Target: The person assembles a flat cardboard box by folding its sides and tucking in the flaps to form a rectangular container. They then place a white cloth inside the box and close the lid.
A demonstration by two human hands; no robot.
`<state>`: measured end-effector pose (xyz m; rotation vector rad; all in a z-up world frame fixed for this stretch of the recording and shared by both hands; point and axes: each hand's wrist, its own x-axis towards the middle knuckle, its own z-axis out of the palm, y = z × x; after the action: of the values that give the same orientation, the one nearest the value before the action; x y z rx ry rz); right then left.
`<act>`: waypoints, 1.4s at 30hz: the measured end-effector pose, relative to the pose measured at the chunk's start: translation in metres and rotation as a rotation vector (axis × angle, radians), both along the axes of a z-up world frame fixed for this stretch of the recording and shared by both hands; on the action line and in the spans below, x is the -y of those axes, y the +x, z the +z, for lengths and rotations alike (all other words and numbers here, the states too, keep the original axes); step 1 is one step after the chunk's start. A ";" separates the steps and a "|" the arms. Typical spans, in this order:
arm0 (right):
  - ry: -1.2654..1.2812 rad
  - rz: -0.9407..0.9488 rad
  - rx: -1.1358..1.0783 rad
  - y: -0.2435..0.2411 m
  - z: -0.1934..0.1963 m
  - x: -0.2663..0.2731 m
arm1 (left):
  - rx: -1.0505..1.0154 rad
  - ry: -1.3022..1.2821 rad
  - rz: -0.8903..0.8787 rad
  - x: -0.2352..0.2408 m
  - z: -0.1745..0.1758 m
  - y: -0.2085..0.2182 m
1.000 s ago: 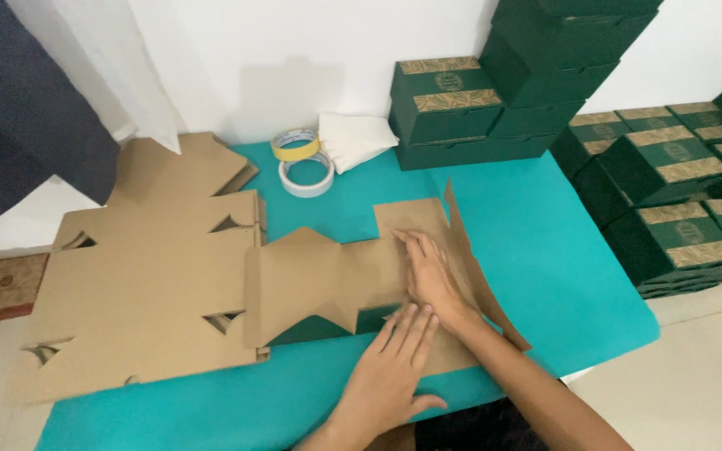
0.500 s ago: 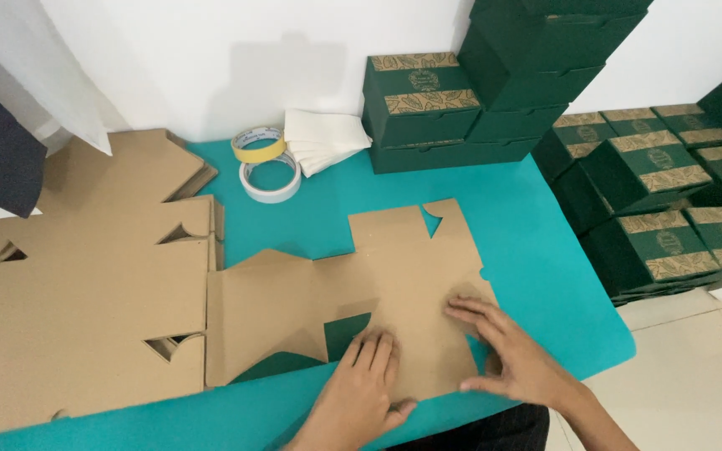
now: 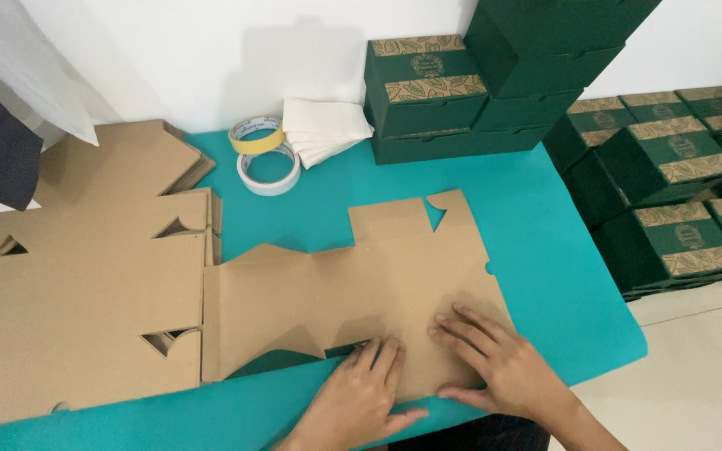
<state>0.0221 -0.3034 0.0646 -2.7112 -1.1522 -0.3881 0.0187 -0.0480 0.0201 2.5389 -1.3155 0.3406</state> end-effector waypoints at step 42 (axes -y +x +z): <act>0.048 -0.182 -0.433 -0.013 0.014 -0.013 | -0.387 -0.042 -0.229 -0.026 0.039 0.049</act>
<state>0.0089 -0.2901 0.0785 -2.6763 -0.7712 0.1462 0.0679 -0.0221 0.0591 2.2383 -1.4000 -0.1598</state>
